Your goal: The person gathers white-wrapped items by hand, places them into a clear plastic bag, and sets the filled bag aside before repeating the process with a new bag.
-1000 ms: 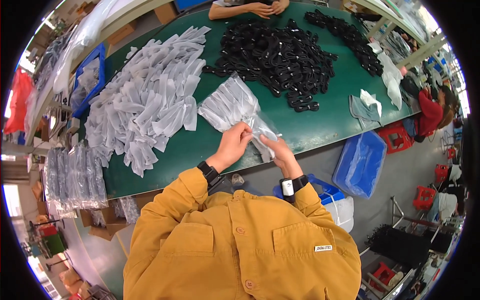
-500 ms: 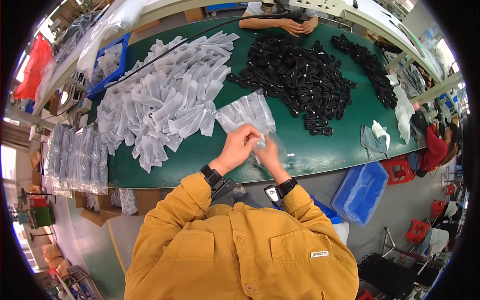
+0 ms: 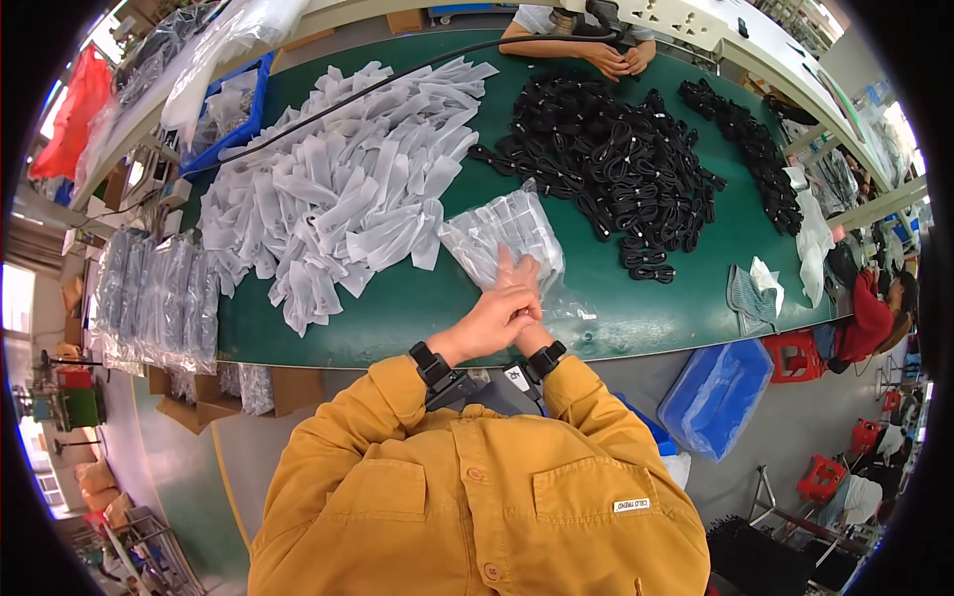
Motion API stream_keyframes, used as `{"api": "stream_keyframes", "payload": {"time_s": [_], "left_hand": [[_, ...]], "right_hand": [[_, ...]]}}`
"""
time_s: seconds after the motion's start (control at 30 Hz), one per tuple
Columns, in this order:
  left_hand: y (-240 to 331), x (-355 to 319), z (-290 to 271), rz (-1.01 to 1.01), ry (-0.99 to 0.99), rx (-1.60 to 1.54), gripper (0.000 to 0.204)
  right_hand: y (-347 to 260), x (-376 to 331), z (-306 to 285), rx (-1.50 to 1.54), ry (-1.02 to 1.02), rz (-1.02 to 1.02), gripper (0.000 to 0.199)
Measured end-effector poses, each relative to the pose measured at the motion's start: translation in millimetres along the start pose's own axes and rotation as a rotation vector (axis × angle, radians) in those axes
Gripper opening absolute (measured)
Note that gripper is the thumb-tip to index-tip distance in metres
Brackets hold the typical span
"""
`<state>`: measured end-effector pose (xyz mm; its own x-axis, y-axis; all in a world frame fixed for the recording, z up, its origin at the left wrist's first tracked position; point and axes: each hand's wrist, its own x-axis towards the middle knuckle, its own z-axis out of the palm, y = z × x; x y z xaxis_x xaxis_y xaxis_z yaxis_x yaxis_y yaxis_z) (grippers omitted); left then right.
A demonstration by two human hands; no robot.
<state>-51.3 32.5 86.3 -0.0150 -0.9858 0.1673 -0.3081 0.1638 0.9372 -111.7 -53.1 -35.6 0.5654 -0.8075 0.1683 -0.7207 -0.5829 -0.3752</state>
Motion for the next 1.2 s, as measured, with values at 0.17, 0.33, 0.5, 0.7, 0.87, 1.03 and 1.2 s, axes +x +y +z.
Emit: {"api": "stream_keyframes", "payload": {"time_s": [0.17, 0.33, 0.5, 0.7, 0.87, 1.03, 1.2], "left_hand": [[-2.5, -9.7, 10.1, 0.097, -0.088, 0.046, 0.010], [2.6, -9.7, -2.1, -0.040, -0.102, 0.000, 0.012], [-92.5, 8.3, -74.0, 0.073, 0.482, 0.553, 0.037], [-146.2, 43.1, -93.4, -0.261, 0.335, 0.478, 0.061], [-152.6, 49.2, -101.7, -0.402, 0.116, 0.399, 0.064], [-149.9, 56.4, -115.3, -0.476, 0.041, 0.305, 0.066], [-172.0, 53.7, -120.1, -0.404, 0.112, 0.303, 0.060]], "right_hand": [[-40.9, 13.4, -18.1, -0.016, -0.101, 0.011, 0.066], [-29.5, 10.7, -6.3, -0.012, 0.075, -0.146, 0.075], [-29.6, 1.6, -19.2, 0.025, 0.133, -0.266, 0.084], [-28.5, -0.5, -16.3, 0.153, 0.126, -0.229, 0.090], [-50.6, 4.7, -3.5, 0.069, 0.036, -0.123, 0.091], [-69.0, 16.5, -9.0, -0.079, -0.010, -0.067, 0.095], [-55.2, 11.6, -31.9, 0.068, 0.048, -0.209, 0.099]]}}
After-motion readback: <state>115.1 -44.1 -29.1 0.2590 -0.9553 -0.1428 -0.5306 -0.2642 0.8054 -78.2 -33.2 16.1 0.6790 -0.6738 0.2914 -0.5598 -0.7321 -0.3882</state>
